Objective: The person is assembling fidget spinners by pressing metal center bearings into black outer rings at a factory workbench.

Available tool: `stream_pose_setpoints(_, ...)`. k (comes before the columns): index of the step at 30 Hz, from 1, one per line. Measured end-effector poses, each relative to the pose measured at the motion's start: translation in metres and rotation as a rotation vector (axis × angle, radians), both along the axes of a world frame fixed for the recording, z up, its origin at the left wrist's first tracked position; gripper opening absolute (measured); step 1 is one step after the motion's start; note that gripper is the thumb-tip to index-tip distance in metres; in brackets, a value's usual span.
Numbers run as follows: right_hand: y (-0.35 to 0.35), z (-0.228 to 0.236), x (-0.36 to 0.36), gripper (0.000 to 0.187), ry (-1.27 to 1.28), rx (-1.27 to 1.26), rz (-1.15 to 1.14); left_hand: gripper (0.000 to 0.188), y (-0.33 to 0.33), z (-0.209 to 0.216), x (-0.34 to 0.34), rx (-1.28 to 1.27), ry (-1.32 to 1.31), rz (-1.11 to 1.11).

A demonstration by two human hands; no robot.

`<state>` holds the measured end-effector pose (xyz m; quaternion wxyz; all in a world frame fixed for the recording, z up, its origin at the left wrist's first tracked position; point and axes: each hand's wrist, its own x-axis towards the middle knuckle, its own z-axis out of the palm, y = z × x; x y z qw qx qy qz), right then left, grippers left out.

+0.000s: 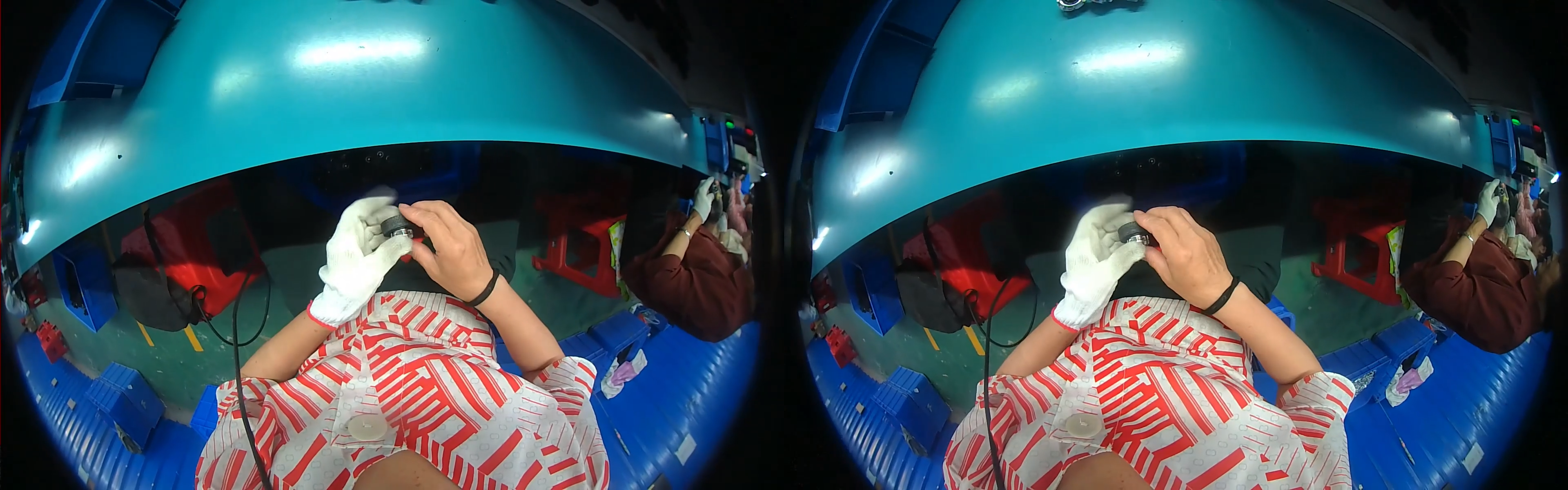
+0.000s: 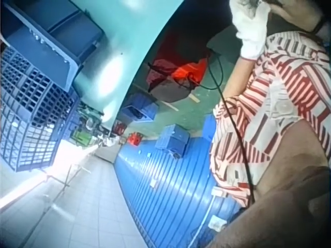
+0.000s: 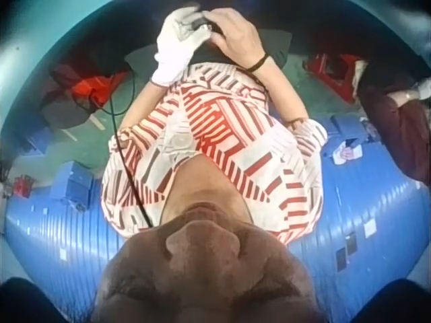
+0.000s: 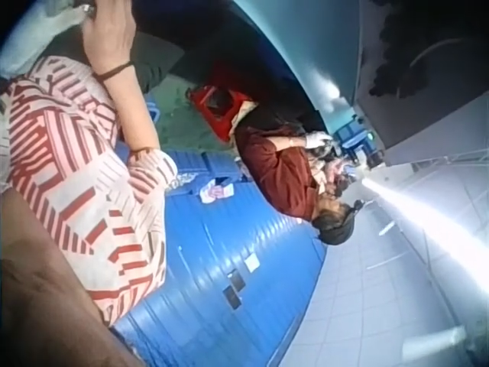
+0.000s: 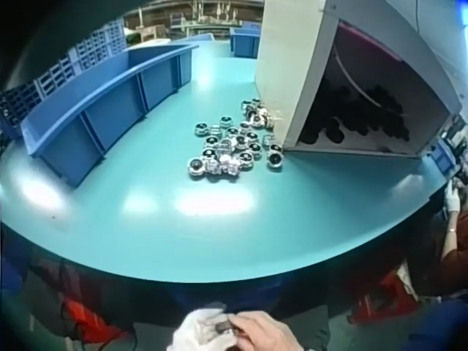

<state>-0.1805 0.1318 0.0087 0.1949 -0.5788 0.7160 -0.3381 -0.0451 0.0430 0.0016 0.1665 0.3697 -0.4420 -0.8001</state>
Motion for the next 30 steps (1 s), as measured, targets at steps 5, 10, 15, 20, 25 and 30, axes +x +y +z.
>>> stream_pose_setpoints(5, -0.002, -0.004, 0.001, 0.038, 0.029, -0.023, 0.002, 0.042, -0.005, -0.002, 0.001, -0.145, -0.098, -0.136)
stream_pose_setpoints(10, -0.002, -0.009, 0.004, 0.030, 0.025, -0.025, -0.003, 0.038, -0.005, -0.024, 0.009, -0.641, -0.068, -0.167)
stream_pose_setpoints(15, -0.004, -0.012, 0.002, 0.030, -0.079, 0.138, -0.003, 0.035, -0.010, -0.008, 0.004, -0.399, -0.202, -0.223)
stream_pose_setpoints(20, -0.006, -0.016, 0.002, 0.027, 0.011, 0.118, -0.006, 0.029, -0.016, -0.010, -0.001, -0.494, -0.269, -0.254)
stream_pose_setpoints(25, -0.004, -0.019, 0.006, 0.030, 0.041, 0.145, 0.013, 0.027, -0.015, -0.020, 0.003, -0.567, -0.202, -0.234)
stream_pose_setpoints(30, -0.006, -0.017, 0.010, 0.032, -0.435, 0.245, -0.215, 0.026, -0.023, -0.018, -0.004, -0.037, -0.184, -0.174)
